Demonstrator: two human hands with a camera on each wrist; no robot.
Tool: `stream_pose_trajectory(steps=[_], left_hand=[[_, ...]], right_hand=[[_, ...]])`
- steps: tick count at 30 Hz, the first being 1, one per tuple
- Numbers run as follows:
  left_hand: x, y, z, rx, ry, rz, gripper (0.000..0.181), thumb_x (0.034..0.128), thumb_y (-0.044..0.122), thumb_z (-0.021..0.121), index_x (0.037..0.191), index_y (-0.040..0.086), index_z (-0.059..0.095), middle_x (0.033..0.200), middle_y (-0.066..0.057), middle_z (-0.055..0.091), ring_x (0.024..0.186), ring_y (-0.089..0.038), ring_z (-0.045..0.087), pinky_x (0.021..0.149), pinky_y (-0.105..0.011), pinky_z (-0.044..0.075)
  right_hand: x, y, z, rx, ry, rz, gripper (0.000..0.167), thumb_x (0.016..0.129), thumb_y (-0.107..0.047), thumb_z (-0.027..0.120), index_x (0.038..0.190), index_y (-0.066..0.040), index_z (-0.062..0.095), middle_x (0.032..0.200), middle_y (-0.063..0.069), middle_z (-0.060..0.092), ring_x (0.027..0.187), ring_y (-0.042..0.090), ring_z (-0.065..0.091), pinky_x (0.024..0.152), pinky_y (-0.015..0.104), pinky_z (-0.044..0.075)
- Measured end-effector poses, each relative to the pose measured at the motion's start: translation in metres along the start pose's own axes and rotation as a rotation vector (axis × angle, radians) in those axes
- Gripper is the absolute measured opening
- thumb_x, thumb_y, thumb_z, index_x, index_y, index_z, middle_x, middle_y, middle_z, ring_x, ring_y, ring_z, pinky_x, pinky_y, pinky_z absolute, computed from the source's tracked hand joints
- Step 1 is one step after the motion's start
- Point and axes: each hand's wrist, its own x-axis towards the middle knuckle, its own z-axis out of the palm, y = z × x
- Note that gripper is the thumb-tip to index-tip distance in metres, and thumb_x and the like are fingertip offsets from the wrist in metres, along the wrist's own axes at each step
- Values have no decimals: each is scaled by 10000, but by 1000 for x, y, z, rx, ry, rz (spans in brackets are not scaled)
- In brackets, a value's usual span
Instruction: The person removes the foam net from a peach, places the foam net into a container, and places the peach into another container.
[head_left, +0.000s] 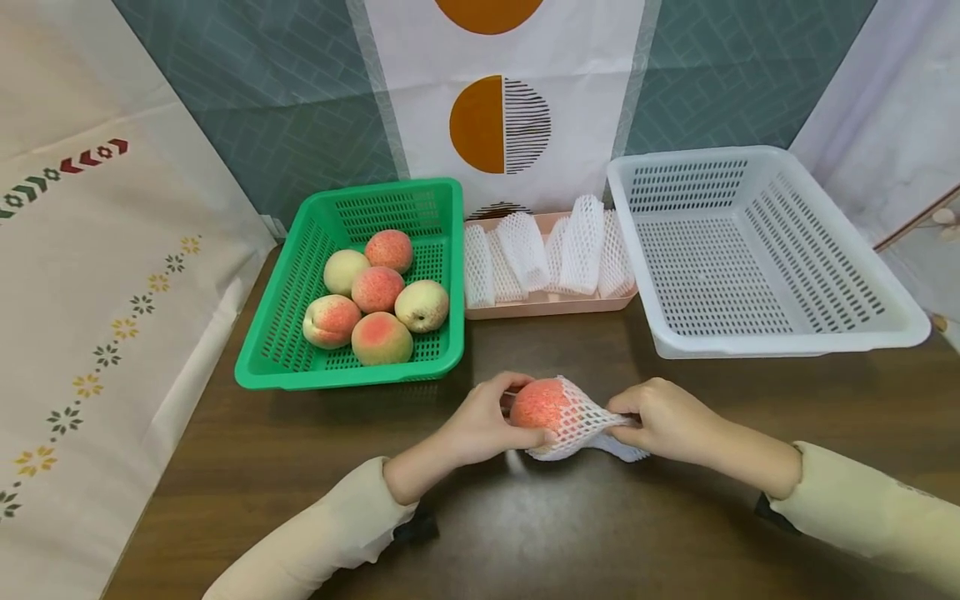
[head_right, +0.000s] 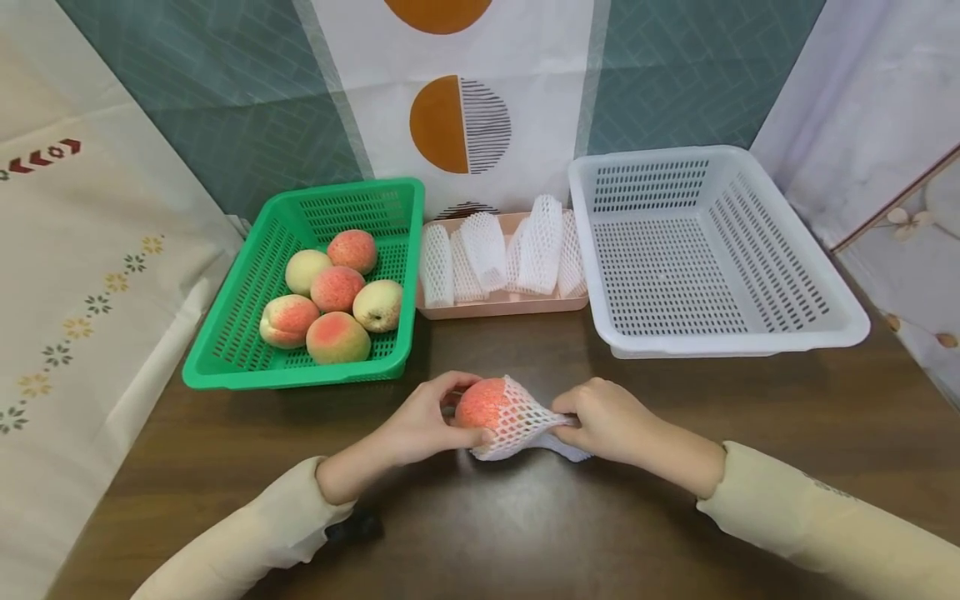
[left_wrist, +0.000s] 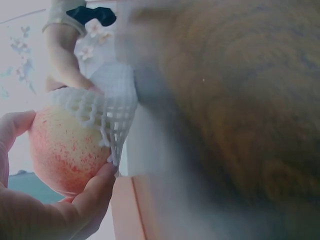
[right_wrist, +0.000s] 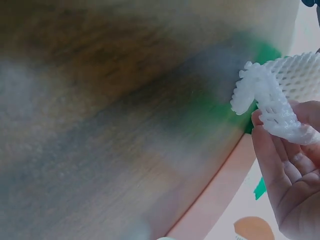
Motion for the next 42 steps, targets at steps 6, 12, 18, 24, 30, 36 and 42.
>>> stream_pose_trajectory(steps=[6, 12, 18, 24, 30, 36, 42], left_hand=[[-11, 3, -7, -56, 45, 25, 626, 691, 171, 824, 1219, -9, 540, 1173, -122, 597, 1023, -243, 579, 776, -239, 547], [-26, 8, -14, -74, 79, 134, 637, 695, 136, 811, 1241, 13, 508, 1178, -134, 580, 1007, -260, 596, 779, -276, 563], [-42, 20, -24, -49, 120, 223, 663, 688, 123, 818, 1263, 68, 493, 1169, -70, 586, 994, -185, 602, 817, -264, 547], [-56, 34, -41, 35, 191, 268, 701, 677, 131, 833, 1284, 86, 486, 1188, -26, 584, 1055, -178, 556, 830, -286, 540], [-59, 41, -59, 3, 246, 257, 694, 693, 102, 825, 1293, 92, 477, 1200, -34, 585, 1090, -188, 544, 819, -297, 554], [-63, 44, -76, 12, 326, 218, 671, 713, 105, 815, 1294, 118, 481, 1198, 0, 561, 1094, -160, 525, 804, -320, 552], [-68, 44, -94, 49, 431, 182, 654, 719, 66, 805, 1283, 78, 474, 1202, -15, 540, 1062, -154, 531, 798, -244, 537]], right_hand=[[-3, -3, -4, 8, 8, 1, 275, 723, -27, 764, 657, -206, 566, 584, -199, 413, 551, -84, 331, 449, 81, 291], [-5, -10, -14, 29, 28, -20, 212, 730, -29, 777, 737, -187, 635, 661, -184, 532, 590, -75, 408, 493, 73, 358], [-1, -20, -30, 36, 50, -54, 193, 703, -30, 804, 797, -155, 690, 749, -137, 623, 644, -51, 461, 543, 83, 406], [9, -27, -42, 1, 97, -100, 213, 677, -26, 815, 803, -149, 696, 761, -134, 631, 652, -47, 463, 539, 88, 393], [20, -33, -50, 12, 138, -121, 228, 671, -39, 815, 798, -177, 685, 749, -145, 610, 623, -53, 434, 517, 87, 366], [31, -36, -58, -1, 143, -135, 235, 681, -49, 809, 765, -182, 634, 694, -169, 524, 587, -55, 366, 481, 96, 303], [48, -39, -69, 1, 132, -50, 267, 748, -69, 781, 701, -176, 541, 591, -163, 355, 519, -49, 284, 441, 144, 281]])
